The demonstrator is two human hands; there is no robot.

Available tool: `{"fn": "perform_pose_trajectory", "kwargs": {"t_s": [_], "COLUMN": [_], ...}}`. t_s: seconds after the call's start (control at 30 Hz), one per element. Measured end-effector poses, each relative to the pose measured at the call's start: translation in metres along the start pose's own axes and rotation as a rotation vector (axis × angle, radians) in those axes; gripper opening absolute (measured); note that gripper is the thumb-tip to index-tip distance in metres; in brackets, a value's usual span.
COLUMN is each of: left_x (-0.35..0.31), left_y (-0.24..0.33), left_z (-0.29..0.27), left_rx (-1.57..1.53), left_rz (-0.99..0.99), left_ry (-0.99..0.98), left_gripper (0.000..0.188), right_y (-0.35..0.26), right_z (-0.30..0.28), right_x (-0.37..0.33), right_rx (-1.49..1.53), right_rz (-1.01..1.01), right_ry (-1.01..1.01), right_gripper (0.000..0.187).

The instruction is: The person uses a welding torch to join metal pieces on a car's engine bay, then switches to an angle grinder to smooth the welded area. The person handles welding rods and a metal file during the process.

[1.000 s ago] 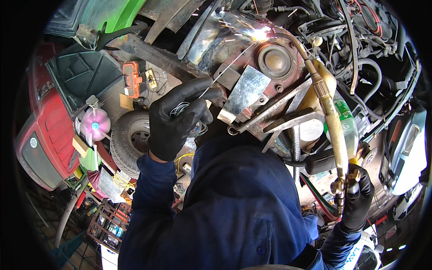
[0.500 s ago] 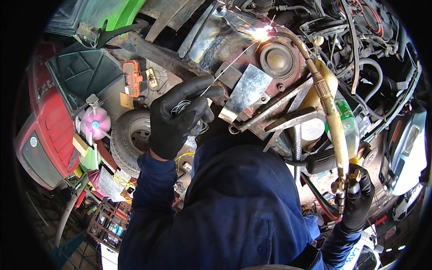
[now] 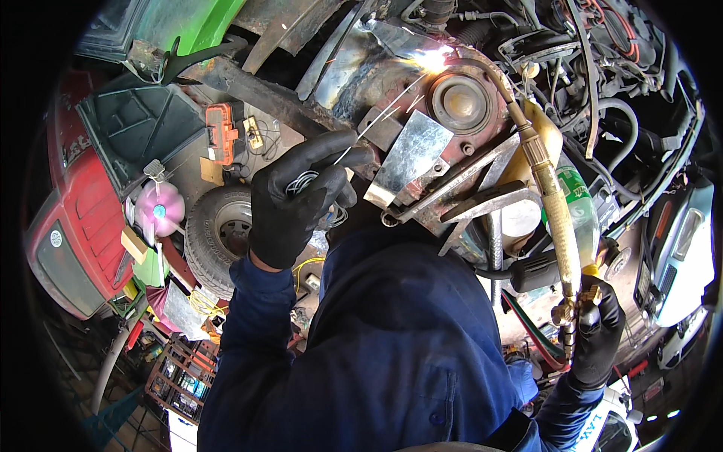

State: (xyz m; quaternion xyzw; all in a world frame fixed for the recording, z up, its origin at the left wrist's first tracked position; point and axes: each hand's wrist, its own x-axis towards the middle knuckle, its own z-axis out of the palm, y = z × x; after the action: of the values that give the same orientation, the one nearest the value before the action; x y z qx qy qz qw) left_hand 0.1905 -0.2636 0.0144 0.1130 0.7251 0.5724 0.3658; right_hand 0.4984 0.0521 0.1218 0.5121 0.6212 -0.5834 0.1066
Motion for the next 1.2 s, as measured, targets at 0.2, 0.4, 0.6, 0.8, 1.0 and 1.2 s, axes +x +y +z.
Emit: {"fn": "perform_pose_trajectory", "kwargs": {"t_s": [0.2,0.4,0.6,0.8,1.0,1.2], "left_x": [-0.01,-0.035,-0.092,-0.146,-0.163,-0.167], "left_y": [0.011,0.03,0.055,0.032,0.008,-0.012], "left_z": [-0.001,0.011,0.03,0.043,0.022,-0.034], "left_rx": [-0.101,-0.138,0.008,-0.249,-0.504,-0.538], "left_rz": [0.074,0.243,0.253,0.312,0.319,0.295], "left_ry": [0.035,0.057,0.004,0.077,-0.01,0.156], "left_gripper": [0.044,0.041,0.037,0.073,0.093,0.067], "right_y": [0.001,0.011,0.029,0.005,-0.022,-0.044], "right_z": [-0.001,-0.003,0.015,0.05,0.119,0.208], "right_x": [-0.011,-0.042,-0.049,-0.06,-0.064,-0.058], "right_rx": [-0.059,0.106,0.199,0.174,-0.022,-0.156], "right_rz": [-0.123,-0.17,-0.318,-0.606,-0.826,-0.855], "right_ry": [0.011,0.013,-0.114,-0.51,-0.667,-0.662], "right_gripper": [0.079,0.083,0.082,0.061,0.055,0.056]}}
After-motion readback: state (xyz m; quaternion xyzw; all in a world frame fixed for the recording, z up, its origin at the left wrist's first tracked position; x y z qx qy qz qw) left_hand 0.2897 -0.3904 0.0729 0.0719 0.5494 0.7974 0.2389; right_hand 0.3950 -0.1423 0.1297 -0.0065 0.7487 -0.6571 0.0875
